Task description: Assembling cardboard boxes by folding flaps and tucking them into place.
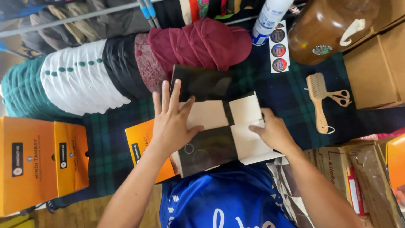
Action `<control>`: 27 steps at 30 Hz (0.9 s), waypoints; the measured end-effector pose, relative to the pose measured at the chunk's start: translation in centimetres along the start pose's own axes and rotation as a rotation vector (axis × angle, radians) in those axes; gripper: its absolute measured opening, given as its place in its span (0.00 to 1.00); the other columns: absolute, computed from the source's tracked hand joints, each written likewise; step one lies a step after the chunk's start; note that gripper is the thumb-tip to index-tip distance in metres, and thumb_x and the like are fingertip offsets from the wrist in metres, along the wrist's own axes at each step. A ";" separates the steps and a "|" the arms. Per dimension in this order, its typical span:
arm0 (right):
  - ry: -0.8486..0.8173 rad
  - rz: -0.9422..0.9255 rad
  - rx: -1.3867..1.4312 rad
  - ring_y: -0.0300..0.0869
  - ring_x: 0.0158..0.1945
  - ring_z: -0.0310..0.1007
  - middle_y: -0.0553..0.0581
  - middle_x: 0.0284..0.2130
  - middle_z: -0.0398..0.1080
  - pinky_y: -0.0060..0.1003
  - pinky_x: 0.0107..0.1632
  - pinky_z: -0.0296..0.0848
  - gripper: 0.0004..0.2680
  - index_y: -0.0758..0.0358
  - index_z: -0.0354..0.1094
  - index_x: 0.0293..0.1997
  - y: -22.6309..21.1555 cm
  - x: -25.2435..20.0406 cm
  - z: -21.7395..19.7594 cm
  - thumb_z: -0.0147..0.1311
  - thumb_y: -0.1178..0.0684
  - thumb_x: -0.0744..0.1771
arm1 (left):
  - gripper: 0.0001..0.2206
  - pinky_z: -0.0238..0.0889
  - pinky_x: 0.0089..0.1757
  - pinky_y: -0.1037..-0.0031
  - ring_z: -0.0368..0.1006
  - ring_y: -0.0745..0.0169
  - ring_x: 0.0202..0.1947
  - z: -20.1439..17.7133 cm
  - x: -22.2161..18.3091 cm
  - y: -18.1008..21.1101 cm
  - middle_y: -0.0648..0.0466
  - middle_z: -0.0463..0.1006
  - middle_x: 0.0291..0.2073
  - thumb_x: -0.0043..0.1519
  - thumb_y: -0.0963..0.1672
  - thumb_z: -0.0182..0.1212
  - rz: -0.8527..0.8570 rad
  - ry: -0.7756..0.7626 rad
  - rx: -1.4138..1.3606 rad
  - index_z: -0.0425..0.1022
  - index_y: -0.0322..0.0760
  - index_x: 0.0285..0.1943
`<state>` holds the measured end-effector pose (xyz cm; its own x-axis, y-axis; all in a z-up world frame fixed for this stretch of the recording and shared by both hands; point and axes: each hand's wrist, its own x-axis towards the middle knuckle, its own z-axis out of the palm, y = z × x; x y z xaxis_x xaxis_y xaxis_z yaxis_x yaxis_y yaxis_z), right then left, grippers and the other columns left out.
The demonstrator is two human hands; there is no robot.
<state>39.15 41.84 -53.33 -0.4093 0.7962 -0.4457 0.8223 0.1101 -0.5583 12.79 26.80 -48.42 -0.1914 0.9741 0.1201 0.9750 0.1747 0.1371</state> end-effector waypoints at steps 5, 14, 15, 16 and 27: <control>0.118 0.043 0.058 0.63 0.56 0.74 0.70 0.47 0.77 0.56 0.58 0.73 0.24 0.63 0.66 0.64 2.2 1.2 0.2 0.67 0.51 0.62 | 0.39 0.44 0.65 0.39 0.43 0.28 0.76 -1.7 -3.6 1.0 0.33 0.49 0.76 0.52 0.63 0.66 0.022 -0.058 -0.271 0.74 0.35 0.64; 0.140 0.037 0.052 0.60 0.47 0.79 0.66 0.37 0.78 0.52 0.49 0.76 0.22 0.66 0.69 0.61 2.2 1.3 -0.2 0.68 0.52 0.61 | 0.50 0.37 0.69 0.38 0.38 0.29 0.78 8.1 -7.3 -2.0 0.39 0.24 0.79 0.54 0.58 0.66 -0.044 0.412 -1.103 0.39 0.44 0.82; 0.147 0.051 0.053 0.59 0.46 0.79 0.65 0.36 0.77 0.51 0.48 0.77 0.22 0.66 0.70 0.61 2.5 1.3 -0.2 0.68 0.52 0.61 | 0.51 0.41 0.69 0.36 0.41 0.29 0.78 9.0 -7.1 -2.3 0.41 0.21 0.79 0.53 0.52 0.73 -0.006 0.473 -1.161 0.37 0.45 0.82; 0.149 0.052 0.051 0.59 0.46 0.79 0.65 0.36 0.77 0.51 0.48 0.77 0.22 0.66 0.70 0.61 2.3 1.1 -0.6 0.68 0.52 0.61 | 0.51 0.41 0.69 0.36 0.41 0.29 0.78 8.8 -7.0 -1.8 0.41 0.21 0.79 0.53 0.52 0.73 -0.005 0.474 -1.164 0.37 0.45 0.82; 0.874 -0.080 -0.550 0.64 0.49 0.74 0.70 0.44 0.70 0.52 0.48 0.79 0.30 0.73 0.61 0.72 15.4 6.8 -3.0 0.72 0.52 0.64 | 0.27 0.27 0.62 0.22 0.40 0.23 0.76 4.5 -2.6 2.3 0.36 0.47 0.77 0.50 0.54 0.56 -0.004 0.009 -0.613 0.77 0.53 0.60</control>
<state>50.19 50.76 -62.82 -0.2211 0.9046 0.3644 0.9622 0.2632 -0.0695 16.03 25.29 -52.82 -0.1984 0.9720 0.1259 0.7322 0.0616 0.6783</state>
